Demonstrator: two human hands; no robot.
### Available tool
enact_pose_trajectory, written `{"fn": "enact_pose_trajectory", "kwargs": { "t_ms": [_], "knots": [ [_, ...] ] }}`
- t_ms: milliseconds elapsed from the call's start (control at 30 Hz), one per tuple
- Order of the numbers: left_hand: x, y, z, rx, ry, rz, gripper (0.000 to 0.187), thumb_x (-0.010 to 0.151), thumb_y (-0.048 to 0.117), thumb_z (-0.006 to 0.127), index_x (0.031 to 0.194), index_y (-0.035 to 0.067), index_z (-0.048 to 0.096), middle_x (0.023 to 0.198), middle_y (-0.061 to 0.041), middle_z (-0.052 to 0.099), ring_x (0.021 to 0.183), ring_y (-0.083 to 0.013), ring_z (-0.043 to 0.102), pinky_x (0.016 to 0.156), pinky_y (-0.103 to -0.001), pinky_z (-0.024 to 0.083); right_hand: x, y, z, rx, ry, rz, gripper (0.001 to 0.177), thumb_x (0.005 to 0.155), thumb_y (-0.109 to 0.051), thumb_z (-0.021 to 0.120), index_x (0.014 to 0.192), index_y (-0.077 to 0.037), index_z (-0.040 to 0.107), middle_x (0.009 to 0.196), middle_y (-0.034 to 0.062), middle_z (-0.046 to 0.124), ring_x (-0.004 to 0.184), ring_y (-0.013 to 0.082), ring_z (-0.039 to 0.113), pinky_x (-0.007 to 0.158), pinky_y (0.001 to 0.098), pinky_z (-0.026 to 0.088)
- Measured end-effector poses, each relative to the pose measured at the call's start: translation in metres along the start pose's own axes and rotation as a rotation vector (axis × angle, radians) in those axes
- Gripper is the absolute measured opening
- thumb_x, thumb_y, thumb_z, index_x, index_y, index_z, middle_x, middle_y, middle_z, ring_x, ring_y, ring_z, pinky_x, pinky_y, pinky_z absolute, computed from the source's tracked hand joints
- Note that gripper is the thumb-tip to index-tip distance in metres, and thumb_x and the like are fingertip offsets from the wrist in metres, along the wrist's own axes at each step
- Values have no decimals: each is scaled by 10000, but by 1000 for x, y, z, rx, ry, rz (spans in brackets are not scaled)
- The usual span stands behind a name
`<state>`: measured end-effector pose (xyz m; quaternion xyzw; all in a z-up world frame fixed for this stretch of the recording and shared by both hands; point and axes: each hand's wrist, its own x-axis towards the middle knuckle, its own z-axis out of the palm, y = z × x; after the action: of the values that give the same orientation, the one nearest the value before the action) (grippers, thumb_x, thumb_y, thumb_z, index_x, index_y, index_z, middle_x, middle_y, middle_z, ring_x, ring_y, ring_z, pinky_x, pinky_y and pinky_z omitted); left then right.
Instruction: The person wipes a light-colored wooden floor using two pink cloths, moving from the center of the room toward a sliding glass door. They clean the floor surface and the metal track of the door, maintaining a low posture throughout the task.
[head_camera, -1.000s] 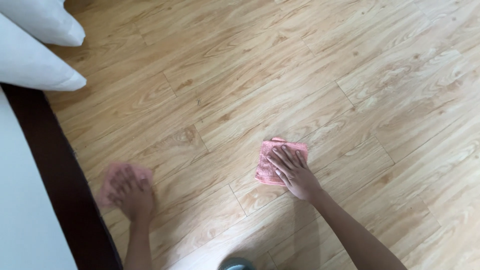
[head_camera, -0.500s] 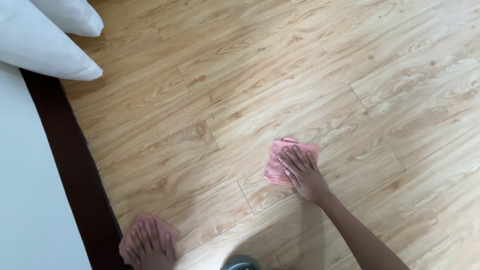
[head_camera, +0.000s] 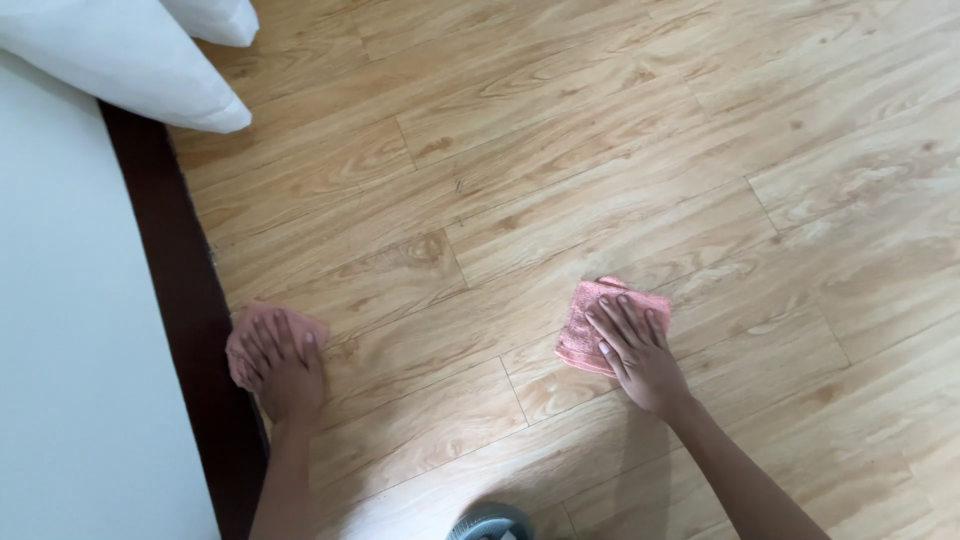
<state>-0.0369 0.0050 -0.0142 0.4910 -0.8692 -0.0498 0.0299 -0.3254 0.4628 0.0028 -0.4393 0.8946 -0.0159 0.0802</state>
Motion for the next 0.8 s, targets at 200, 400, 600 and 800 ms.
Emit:
{"fn": "enact_pose_trajectory", "kwargs": {
  "t_ms": [200,400,600,800],
  "knots": [
    [-113,-1,-36,-122,-95,-2,676,1041,445,218,1631,151,70,1706,-144,23,1569,-353,-25,1225,-565,8,1,-7,-20,155,201,-127,529,1083,-296,319,1609,-236,309,1705,2,245,1594,242,165,1257,476,142],
    [-120,-11,-31,-53,-100,-6,695,1019,460,280,1635,175,128,1710,-142,78,1566,-374,53,1214,-582,122,0,-8,-15,145,218,-107,524,1082,-285,324,1604,-237,329,1701,-8,265,1598,231,176,1267,476,122],
    [-43,-6,-8,-66,143,32,649,1048,407,371,1628,140,252,1695,-165,195,1554,-387,166,1240,-526,156,0,-9,-16,96,241,-130,530,1076,-281,317,1602,-223,337,1704,10,272,1611,255,176,1268,517,149],
    [45,-1,-20,-69,-60,41,663,1051,435,236,1633,148,105,1699,-145,88,1561,-337,63,1253,-487,25,2,-12,-14,105,259,-100,524,1070,-299,324,1592,-250,352,1700,-7,287,1607,240,202,1277,500,143]
  ]
}}
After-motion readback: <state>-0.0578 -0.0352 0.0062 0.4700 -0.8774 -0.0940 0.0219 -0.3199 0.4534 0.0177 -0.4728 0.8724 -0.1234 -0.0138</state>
